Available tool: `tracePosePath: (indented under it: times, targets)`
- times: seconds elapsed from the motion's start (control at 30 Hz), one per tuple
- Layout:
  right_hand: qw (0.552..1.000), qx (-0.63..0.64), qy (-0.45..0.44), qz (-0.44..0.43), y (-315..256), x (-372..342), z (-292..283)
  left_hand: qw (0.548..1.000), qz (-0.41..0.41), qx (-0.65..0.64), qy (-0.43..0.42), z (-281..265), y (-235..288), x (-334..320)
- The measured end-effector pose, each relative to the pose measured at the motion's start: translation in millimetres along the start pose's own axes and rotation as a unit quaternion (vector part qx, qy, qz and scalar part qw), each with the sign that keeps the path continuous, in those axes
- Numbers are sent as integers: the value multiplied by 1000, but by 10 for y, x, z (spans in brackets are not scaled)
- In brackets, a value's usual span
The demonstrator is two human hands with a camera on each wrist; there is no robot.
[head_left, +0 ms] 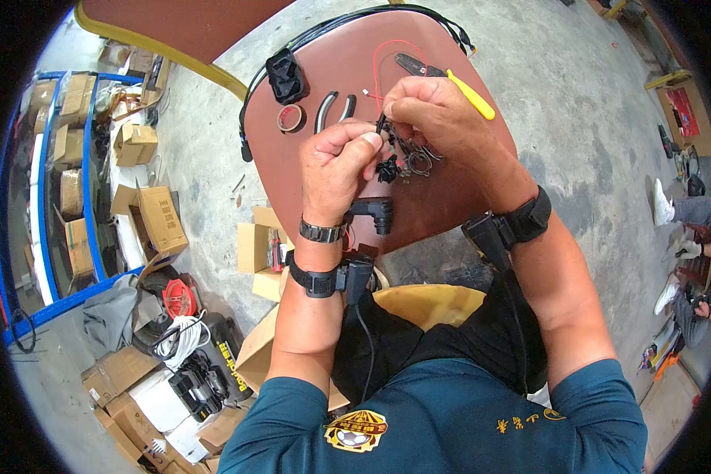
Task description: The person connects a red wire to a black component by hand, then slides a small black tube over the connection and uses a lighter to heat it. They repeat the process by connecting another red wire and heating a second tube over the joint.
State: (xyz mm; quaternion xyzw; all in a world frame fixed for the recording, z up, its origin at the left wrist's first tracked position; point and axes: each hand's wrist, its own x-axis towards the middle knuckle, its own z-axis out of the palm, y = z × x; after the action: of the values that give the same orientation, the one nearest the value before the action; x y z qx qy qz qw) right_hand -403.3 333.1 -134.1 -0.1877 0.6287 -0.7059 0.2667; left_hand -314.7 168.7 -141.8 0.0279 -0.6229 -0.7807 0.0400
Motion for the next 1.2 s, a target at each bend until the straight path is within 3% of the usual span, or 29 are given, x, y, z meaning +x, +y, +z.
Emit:
tracePosePath:
  times: [0.47,0.57,0.97,1.2]
  targets:
    - [999,20,-27,-25,36,-2,0,999,-18,-31,10,14,20,8]
    - [997,40,-42,-42,36,-13,-4,999,-15,-40,-27,-84,-60,34]
    - [998,5,-13,-56,63,2,-9,997,-12,53,50,20,-30,7]
    - [999,20,-41,-16,-11,-27,-67,991,25,111,75,82,24,-2]
